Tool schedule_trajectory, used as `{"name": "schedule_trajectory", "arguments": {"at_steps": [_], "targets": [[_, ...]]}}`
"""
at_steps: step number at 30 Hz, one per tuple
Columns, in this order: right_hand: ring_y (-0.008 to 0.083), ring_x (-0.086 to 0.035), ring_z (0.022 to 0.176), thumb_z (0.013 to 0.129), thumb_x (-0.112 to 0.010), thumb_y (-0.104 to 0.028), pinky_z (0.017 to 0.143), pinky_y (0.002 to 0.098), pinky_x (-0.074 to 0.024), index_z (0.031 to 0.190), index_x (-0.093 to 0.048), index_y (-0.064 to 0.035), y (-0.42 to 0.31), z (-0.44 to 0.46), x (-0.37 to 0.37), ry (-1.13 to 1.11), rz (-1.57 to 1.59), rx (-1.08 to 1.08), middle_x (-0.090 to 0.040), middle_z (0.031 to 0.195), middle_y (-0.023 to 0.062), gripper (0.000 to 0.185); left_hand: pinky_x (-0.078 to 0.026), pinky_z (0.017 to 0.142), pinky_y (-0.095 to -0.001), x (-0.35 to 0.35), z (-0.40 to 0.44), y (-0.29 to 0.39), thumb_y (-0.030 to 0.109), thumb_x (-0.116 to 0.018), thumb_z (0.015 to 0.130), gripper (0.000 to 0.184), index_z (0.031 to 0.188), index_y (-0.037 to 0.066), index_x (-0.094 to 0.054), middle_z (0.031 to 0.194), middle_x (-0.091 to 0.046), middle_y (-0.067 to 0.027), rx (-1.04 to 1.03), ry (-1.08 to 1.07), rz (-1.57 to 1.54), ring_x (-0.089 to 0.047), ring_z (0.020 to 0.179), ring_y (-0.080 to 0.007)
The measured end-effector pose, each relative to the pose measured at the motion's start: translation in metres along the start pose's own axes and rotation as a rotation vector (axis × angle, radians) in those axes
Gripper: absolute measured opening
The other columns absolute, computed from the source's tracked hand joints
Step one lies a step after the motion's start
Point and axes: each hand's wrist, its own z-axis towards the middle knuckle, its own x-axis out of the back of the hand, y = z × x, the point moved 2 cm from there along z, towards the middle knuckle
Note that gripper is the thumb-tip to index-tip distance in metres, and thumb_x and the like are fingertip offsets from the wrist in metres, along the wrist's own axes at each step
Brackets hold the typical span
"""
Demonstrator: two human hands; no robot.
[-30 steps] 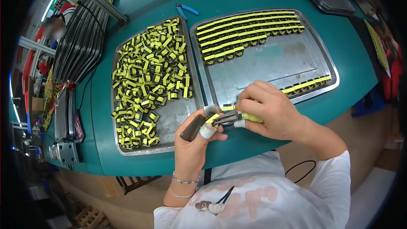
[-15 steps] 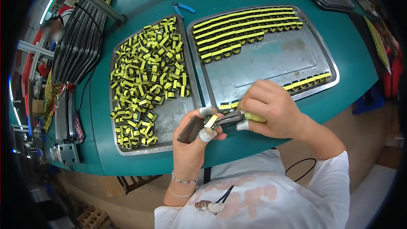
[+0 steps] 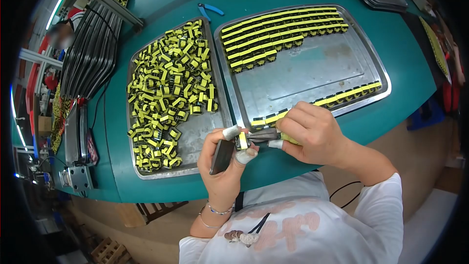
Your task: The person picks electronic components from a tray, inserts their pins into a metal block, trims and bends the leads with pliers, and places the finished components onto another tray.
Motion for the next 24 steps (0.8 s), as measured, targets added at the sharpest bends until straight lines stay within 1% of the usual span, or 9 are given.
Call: {"name": "schedule_trajectory", "arguments": {"at_steps": [2,5,8,11,17,20,23,24], "targets": [[0.0189,-0.05,0.061,0.06,-0.073,-0.014,0.053,0.0315,-0.0434,0.076,-0.059,-0.0088,-0.001,-0.001,0.0,-0.011,0.007,-0.021,-0.049,0.067,0.0023,0.022,-0.057,0.079,-0.0304,0.0,-0.001,-0.001,0.004,-0.074,0.083,0.036,0.112,-0.003,-0.054,0.105,-0.063,-0.0121,-0.022,0.003,0.01,-0.066,0.088,-0.0172],[0.0237,-0.053,0.064,0.055,-0.072,-0.011,0.054,0.0343,-0.0437,0.079,-0.061,-0.0056,-0.001,0.0,0.003,-0.02,-0.036,-0.03,-0.055,0.072,0.0048,0.027,-0.057,0.079,-0.0302,-0.001,-0.001,0.0,0.004,-0.074,0.083,0.036,0.112,-0.002,-0.054,0.105,-0.063,-0.0122,-0.026,0.004,0.011,-0.066,0.088,-0.0165],[0.0211,-0.053,0.069,0.062,-0.074,-0.018,0.06,0.0341,-0.0436,0.079,-0.06,-0.0103,0.002,0.003,0.005,0.045,0.027,-0.069,-0.053,0.074,0.0027,0.023,-0.056,0.08,-0.0289,-0.002,0.0,0.002,0.003,-0.074,0.083,0.037,0.113,-0.002,-0.054,0.106,-0.064,-0.0121,0.031,0.026,-0.011,-0.066,0.088,-0.0154],[0.0222,-0.054,0.072,0.063,-0.074,-0.019,0.063,0.0356,-0.0437,0.081,-0.06,-0.01,0.004,0.001,0.005,0.065,0.098,-0.093,-0.054,0.077,0.0033,0.024,-0.055,0.08,-0.0274,-0.004,0.001,0.002,0.003,-0.074,0.083,0.036,0.113,-0.002,-0.054,0.106,-0.065,-0.0119,0.036,0.038,-0.025,-0.066,0.088,-0.0144],[0.0222,-0.053,0.07,0.062,-0.074,-0.017,0.059,0.0342,-0.0437,0.08,-0.059,-0.0088,0.001,-0.001,0.004,-0.003,0.08,-0.056,-0.054,0.076,0.0036,0.025,-0.056,0.08,-0.0293,-0.002,0.001,0.003,0.003,-0.074,0.083,0.036,0.112,-0.002,-0.053,0.107,-0.064,-0.0126,0.014,0.02,0.031,-0.066,0.088,-0.016],[0.0225,-0.053,0.069,0.062,-0.074,-0.017,0.057,0.0342,-0.0436,0.079,-0.058,-0.0087,-0.004,-0.005,0.002,-0.023,0.024,-0.06,-0.053,0.073,0.0039,0.025,-0.058,0.08,-0.0313,-0.005,-0.003,-0.001,0.002,-0.073,0.083,0.036,0.113,-0.003,-0.052,0.109,-0.063,-0.0139,-0.019,0.039,-0.025,-0.066,0.089,-0.0173],[0.0224,-0.052,0.067,0.061,-0.075,-0.016,0.057,0.0352,-0.0438,0.08,-0.059,-0.0082,-0.008,-0.002,0.004,0.028,0.019,-0.086,-0.053,0.072,0.0038,0.026,-0.059,0.077,-0.0327,-0.008,-0.005,-0.003,0.005,-0.071,0.085,0.038,0.118,0.0,-0.052,0.108,-0.062,-0.0148,-0.041,0.092,-0.041,-0.064,0.084,-0.0161],[0.023,-0.052,0.067,0.061,-0.075,-0.015,0.057,0.0352,-0.0439,0.081,-0.059,-0.0077,-0.008,-0.001,0.004,0.041,0.044,-0.103,-0.053,0.072,0.0039,0.026,-0.06,0.076,-0.0323,-0.009,-0.004,-0.002,0.007,-0.07,0.086,0.039,0.119,-0.001,-0.052,0.108,-0.062,-0.0149,-0.019,0.091,-0.053,-0.064,0.083,-0.0162]]}}
